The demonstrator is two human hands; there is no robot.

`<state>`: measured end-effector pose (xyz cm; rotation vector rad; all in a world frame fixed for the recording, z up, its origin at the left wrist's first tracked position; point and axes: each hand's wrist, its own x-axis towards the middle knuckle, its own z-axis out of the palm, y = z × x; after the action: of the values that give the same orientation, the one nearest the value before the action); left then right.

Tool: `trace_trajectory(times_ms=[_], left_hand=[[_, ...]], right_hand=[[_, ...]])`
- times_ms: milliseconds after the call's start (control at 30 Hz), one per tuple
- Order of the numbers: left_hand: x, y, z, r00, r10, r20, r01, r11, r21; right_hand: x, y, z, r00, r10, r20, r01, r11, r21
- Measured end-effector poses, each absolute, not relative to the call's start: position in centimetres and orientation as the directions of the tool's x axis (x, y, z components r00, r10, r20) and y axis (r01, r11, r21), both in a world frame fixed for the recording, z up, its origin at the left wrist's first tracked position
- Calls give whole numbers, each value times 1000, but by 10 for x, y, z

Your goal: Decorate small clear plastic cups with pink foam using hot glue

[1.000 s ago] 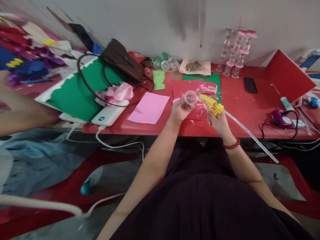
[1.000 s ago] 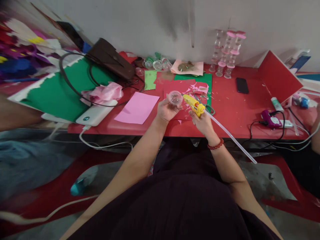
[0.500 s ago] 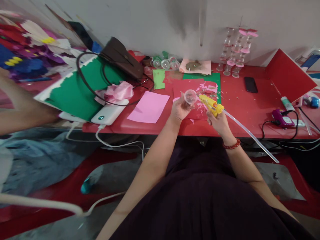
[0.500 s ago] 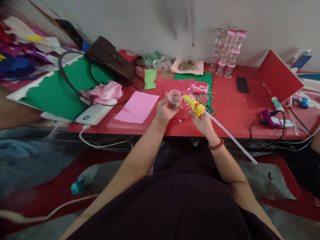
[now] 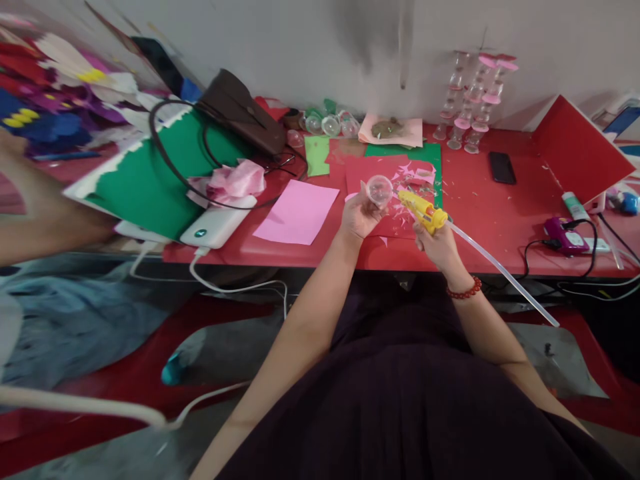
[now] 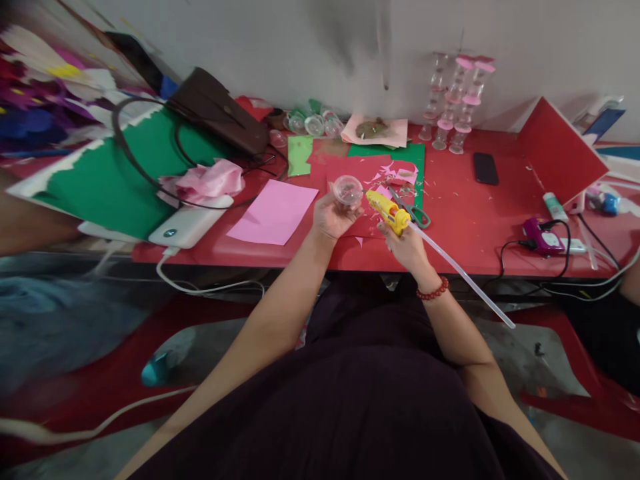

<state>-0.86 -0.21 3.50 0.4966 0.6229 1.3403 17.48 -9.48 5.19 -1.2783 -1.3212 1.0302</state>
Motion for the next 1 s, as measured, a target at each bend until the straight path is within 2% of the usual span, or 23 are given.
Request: trace_trajectory(times_ms=[267, 1000], left_hand=[[-7, -6, 40, 109, 986, -130, -729, 168, 664], [-9, -1, 35, 130, 986, -109, -737, 169, 655]], right_hand=[[174, -95, 53, 53, 997, 55, 142, 47, -989], [174, -105, 52, -1, 997, 79, 190, 78, -979]])
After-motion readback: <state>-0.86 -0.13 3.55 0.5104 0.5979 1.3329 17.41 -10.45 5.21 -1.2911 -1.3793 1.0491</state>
